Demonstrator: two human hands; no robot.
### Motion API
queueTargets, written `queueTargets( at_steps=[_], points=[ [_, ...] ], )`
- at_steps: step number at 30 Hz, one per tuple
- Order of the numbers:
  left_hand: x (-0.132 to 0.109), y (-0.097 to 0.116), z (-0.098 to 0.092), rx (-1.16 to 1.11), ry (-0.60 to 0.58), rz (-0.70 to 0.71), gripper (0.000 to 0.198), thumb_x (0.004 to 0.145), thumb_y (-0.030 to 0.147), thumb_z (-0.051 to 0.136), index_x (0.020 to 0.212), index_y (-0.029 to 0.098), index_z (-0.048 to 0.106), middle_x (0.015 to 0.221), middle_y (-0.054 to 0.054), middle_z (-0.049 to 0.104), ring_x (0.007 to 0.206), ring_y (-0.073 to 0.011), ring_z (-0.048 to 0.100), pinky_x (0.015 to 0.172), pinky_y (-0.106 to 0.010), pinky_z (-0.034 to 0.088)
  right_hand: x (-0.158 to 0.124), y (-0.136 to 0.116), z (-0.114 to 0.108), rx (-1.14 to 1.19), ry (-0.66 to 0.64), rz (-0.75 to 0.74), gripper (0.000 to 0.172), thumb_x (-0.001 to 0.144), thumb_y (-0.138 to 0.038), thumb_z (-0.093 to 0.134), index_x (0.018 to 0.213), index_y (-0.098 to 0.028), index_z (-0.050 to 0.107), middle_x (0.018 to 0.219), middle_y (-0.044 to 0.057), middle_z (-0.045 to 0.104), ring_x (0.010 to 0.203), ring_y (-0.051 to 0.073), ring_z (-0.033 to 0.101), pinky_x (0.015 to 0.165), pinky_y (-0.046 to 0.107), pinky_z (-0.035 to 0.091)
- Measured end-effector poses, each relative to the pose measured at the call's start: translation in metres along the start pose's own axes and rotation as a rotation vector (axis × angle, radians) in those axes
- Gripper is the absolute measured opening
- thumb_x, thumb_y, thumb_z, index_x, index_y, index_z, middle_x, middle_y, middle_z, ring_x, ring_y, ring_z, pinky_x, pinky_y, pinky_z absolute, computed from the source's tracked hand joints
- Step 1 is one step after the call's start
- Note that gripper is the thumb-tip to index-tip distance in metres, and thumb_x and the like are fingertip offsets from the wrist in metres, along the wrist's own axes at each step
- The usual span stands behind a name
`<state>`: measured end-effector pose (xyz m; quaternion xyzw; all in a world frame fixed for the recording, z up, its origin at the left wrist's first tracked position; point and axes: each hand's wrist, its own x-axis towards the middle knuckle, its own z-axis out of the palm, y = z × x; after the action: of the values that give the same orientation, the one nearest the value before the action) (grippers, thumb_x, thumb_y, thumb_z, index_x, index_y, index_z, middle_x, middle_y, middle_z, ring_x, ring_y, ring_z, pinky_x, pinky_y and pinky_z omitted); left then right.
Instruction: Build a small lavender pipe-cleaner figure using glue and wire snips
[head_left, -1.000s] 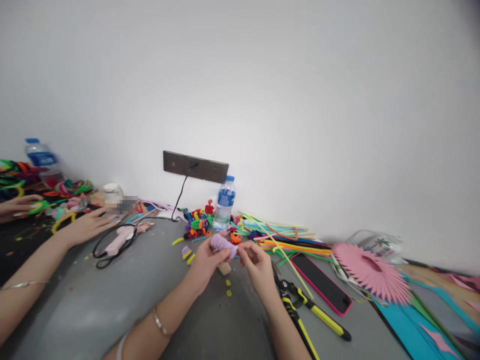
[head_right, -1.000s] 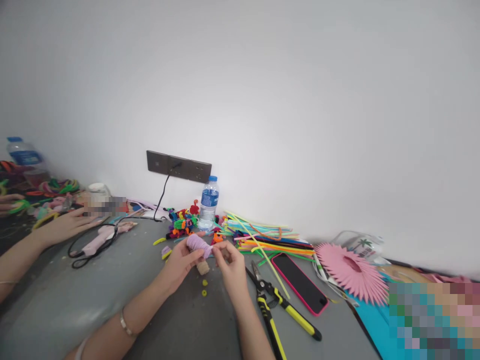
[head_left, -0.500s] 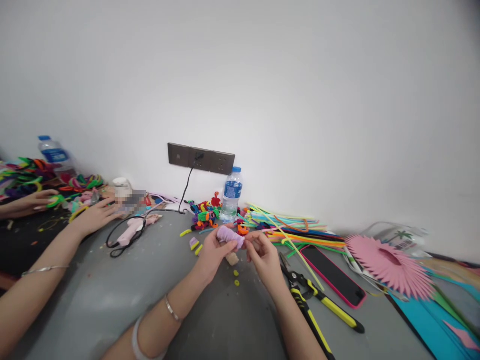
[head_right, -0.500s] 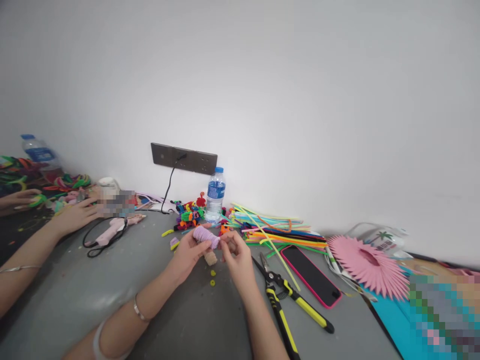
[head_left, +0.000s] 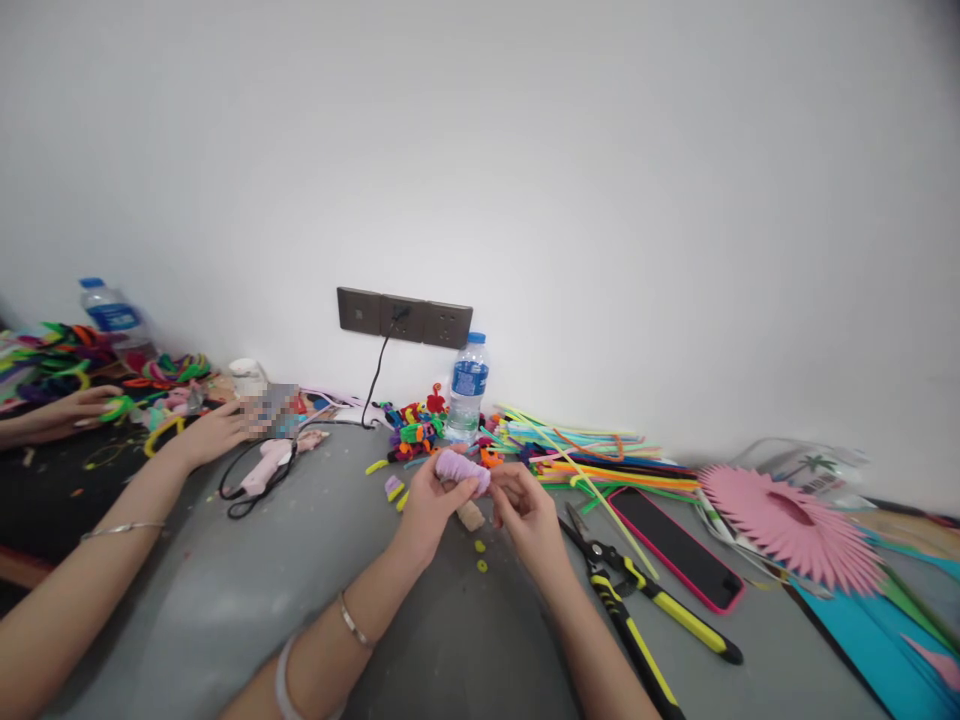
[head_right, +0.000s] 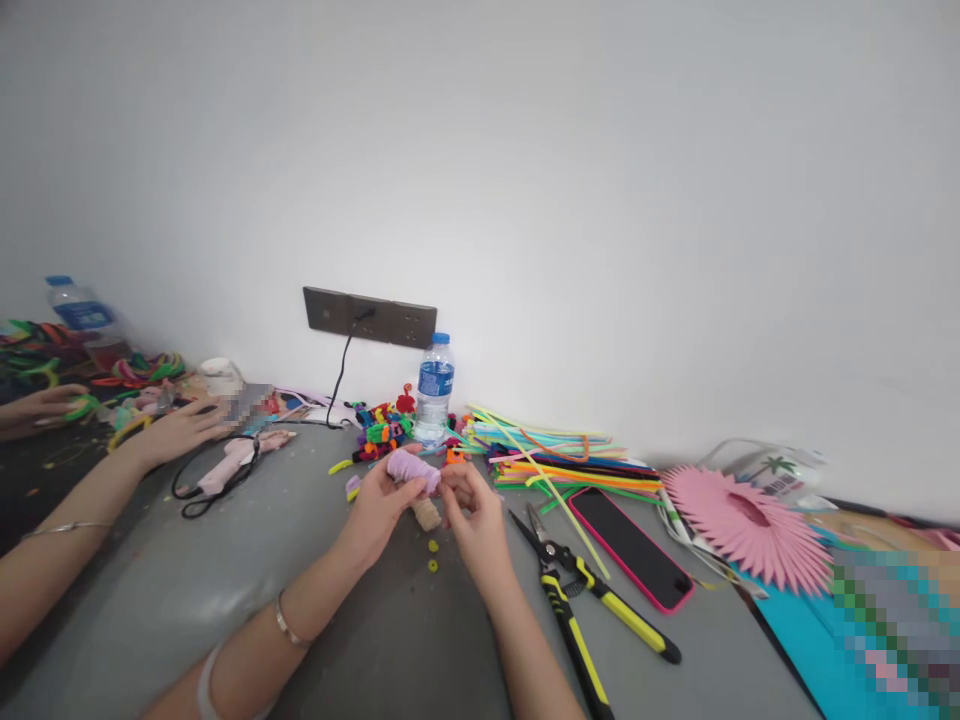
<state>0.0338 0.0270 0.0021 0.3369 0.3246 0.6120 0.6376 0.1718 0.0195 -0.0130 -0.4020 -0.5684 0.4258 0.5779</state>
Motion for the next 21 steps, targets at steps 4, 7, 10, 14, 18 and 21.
queueTargets(
  at_steps=[4, 7, 10, 14, 18, 21],
  points=[
    [0.0012, -0.0030, -0.0022, 0.011, -0.001, 0.020, 0.056, 0.056, 0.030, 0.090, 0.104, 0.015, 0.065, 0.082, 0.001, 0.067, 0.075, -0.0132, 0.064, 0.073, -0.026, 0.054, -0.0004, -0.0006, 0.0017, 0.004, -0.020, -0.010, 0.027, 0.085, -0.047, 0.064, 0.092, -0.022, 0.058, 0.072, 0.002, 0.064, 0.054, 0.013, 0.057, 0.041, 0.020, 0.041],
    [0.0016, -0.0041, -0.0038, 0.021, -0.007, 0.024, 0.057, 0.059, 0.030, 0.089, 0.107, 0.016, 0.064, 0.083, 0.001, 0.067, 0.076, -0.0136, 0.064, 0.072, -0.027, 0.054, -0.0008, -0.0015, 0.0024, 0.004, -0.019, -0.011, 0.026, 0.085, -0.046, 0.064, 0.091, -0.022, 0.057, 0.072, 0.002, 0.065, 0.054, 0.013, 0.057, 0.042, 0.021, 0.041],
    [0.0023, -0.0034, -0.0044, 0.022, -0.006, 0.026, 0.056, 0.058, 0.031, 0.090, 0.106, 0.016, 0.065, 0.082, 0.001, 0.066, 0.074, -0.0129, 0.063, 0.071, -0.026, 0.053, -0.0014, -0.0016, 0.0029, 0.028, -0.040, 0.010, 0.024, 0.086, -0.044, 0.064, 0.094, -0.022, 0.056, 0.072, 0.002, 0.067, 0.054, 0.014, 0.057, 0.044, 0.021, 0.042],
    [0.0034, -0.0014, -0.0031, 0.022, -0.011, 0.021, 0.058, 0.056, 0.032, 0.091, 0.105, 0.016, 0.065, 0.080, 0.001, 0.066, 0.070, -0.0119, 0.062, 0.067, -0.025, 0.051, -0.0022, -0.0003, 0.0033, 0.049, -0.062, 0.014, 0.022, 0.088, -0.041, 0.062, 0.098, -0.022, 0.054, 0.072, 0.002, 0.067, 0.056, 0.014, 0.059, 0.048, 0.023, 0.046],
    [0.0031, 0.0007, -0.0011, 0.016, 0.006, 0.019, 0.060, 0.055, 0.032, 0.091, 0.106, 0.016, 0.065, 0.079, 0.002, 0.066, 0.070, -0.0125, 0.061, 0.063, -0.024, 0.049, -0.0016, -0.0011, 0.0038, 0.043, -0.059, -0.005, 0.021, 0.088, -0.040, 0.062, 0.096, -0.023, 0.055, 0.071, 0.000, 0.064, 0.059, 0.015, 0.060, 0.049, 0.023, 0.047],
    [0.0025, 0.0023, -0.0002, 0.011, 0.017, 0.002, 0.060, 0.054, 0.031, 0.091, 0.105, 0.015, 0.065, 0.081, 0.001, 0.067, 0.070, -0.0123, 0.061, 0.062, -0.024, 0.048, -0.0006, -0.0038, 0.0039, 0.026, -0.051, -0.019, 0.020, 0.087, -0.040, 0.063, 0.094, -0.022, 0.056, 0.073, 0.001, 0.062, 0.061, 0.015, 0.060, 0.049, 0.023, 0.047]
  ],
)
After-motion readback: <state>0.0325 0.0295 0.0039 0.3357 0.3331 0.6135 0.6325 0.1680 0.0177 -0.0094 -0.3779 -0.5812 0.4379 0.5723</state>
